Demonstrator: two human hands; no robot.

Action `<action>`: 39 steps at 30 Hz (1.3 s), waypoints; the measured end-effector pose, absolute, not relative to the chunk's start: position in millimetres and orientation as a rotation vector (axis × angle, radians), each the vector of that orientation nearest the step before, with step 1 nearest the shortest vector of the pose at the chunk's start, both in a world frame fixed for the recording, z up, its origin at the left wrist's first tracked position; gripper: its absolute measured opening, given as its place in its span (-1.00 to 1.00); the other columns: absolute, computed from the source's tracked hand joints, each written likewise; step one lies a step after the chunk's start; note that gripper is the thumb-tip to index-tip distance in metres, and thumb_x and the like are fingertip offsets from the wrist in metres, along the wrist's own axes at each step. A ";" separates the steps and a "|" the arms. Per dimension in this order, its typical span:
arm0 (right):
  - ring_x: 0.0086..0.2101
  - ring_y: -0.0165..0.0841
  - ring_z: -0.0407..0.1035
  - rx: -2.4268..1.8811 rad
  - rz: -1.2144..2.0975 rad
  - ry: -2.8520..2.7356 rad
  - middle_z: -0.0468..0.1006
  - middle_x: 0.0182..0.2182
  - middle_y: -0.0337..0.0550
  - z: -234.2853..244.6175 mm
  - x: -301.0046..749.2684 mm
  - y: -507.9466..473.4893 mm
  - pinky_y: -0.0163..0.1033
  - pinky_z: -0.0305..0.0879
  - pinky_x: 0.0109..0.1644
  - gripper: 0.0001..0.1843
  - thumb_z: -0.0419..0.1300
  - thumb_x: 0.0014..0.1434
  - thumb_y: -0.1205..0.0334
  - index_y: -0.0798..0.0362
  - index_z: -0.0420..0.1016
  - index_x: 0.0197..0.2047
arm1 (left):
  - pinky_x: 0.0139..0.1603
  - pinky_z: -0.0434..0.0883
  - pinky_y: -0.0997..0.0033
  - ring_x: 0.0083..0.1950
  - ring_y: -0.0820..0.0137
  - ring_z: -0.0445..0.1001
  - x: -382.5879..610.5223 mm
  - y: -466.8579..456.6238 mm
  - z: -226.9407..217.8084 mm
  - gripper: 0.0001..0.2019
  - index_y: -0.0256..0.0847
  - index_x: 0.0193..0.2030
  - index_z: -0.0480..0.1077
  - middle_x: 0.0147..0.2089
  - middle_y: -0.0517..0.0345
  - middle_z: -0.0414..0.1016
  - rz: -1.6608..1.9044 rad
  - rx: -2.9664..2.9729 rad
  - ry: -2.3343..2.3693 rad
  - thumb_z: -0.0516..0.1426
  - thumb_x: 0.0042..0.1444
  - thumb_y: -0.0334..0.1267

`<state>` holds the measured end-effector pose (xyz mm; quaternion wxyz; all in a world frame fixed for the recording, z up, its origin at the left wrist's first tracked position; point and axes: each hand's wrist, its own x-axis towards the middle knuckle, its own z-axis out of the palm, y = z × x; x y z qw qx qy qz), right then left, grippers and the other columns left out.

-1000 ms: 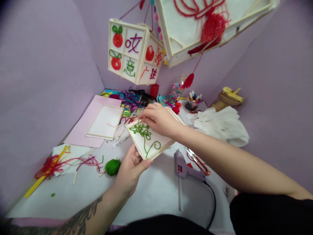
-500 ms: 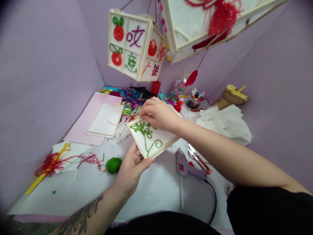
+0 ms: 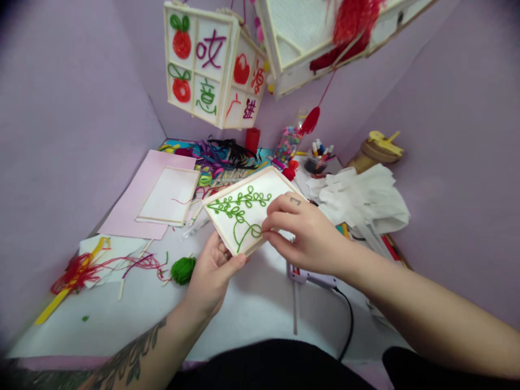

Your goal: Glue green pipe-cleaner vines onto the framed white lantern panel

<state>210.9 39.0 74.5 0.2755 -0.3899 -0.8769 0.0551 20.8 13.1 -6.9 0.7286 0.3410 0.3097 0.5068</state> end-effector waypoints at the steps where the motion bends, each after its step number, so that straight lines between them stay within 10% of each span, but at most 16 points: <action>1: -0.31 -0.28 0.37 -1.033 0.178 -2.373 0.47 -0.34 -0.11 73.3 211.2 36.9 -0.14 0.34 -0.23 -0.89 0.17 0.17 0.35 -0.03 0.50 -0.29 | 0.16 0.39 0.18 0.17 0.18 0.45 21.1 13.1 -6.8 -0.38 -0.10 0.21 0.25 0.15 0.00 0.49 1.115 0.750 0.680 0.33 0.00 -0.33; 39: -0.32 -0.33 0.41 -0.947 0.067 -2.286 0.49 -0.36 -0.12 80.4 169.3 91.0 -0.22 0.34 -0.21 -0.87 0.17 0.20 0.35 0.05 0.51 -0.36 | 0.10 0.40 0.26 0.14 0.20 0.45 23.2 16.0 -10.3 -0.37 -0.09 0.17 0.27 0.09 0.06 0.52 1.135 0.738 0.729 0.34 -0.07 -0.37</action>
